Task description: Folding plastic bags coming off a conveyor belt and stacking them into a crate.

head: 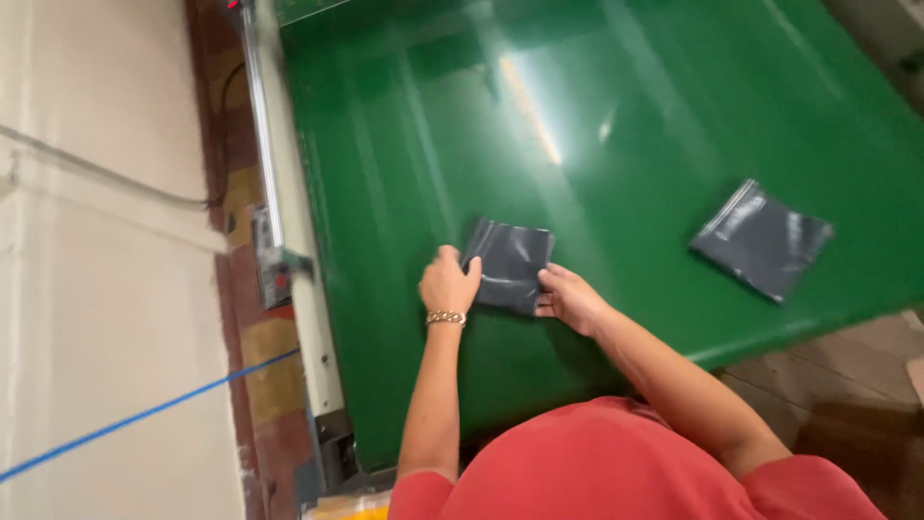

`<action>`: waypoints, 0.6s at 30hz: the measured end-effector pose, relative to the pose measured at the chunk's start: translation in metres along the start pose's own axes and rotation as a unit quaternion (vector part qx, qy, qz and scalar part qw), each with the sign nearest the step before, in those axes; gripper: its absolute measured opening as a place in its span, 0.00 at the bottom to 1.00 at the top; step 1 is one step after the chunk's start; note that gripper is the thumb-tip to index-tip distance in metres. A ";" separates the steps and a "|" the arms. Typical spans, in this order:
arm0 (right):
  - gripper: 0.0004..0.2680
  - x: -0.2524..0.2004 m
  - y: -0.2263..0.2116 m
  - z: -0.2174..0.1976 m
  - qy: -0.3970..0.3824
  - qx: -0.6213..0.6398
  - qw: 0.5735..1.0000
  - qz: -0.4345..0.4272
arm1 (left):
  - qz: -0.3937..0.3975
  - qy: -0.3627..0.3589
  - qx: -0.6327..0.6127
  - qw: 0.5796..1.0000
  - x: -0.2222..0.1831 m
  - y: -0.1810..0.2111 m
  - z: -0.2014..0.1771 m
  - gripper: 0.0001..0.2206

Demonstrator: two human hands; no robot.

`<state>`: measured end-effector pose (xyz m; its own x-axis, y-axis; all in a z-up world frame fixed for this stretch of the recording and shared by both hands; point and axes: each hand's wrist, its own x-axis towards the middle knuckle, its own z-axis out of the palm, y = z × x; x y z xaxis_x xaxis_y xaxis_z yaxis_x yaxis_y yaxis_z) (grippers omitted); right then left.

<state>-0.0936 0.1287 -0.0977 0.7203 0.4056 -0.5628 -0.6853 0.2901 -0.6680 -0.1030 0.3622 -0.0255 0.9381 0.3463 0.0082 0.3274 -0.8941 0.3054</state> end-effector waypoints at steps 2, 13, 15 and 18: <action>0.19 -0.021 -0.008 0.000 0.021 -0.039 0.997 -0.056 | 0.023 0.009 0.014 1.000 0.004 0.006 0.002 0.18; 0.29 -0.120 -0.063 -0.070 0.209 -0.239 0.894 -0.316 | 0.355 0.109 -0.227 0.900 -0.057 0.154 -0.029 0.10; 0.28 -0.150 -0.092 -0.098 0.354 -0.294 0.794 -0.396 | 0.351 0.112 -0.243 0.897 -0.060 0.206 -0.009 0.12; 0.27 -0.198 -0.147 -0.133 0.393 -0.310 0.742 -0.446 | 0.282 0.063 -0.196 0.937 -0.052 0.281 0.057 0.15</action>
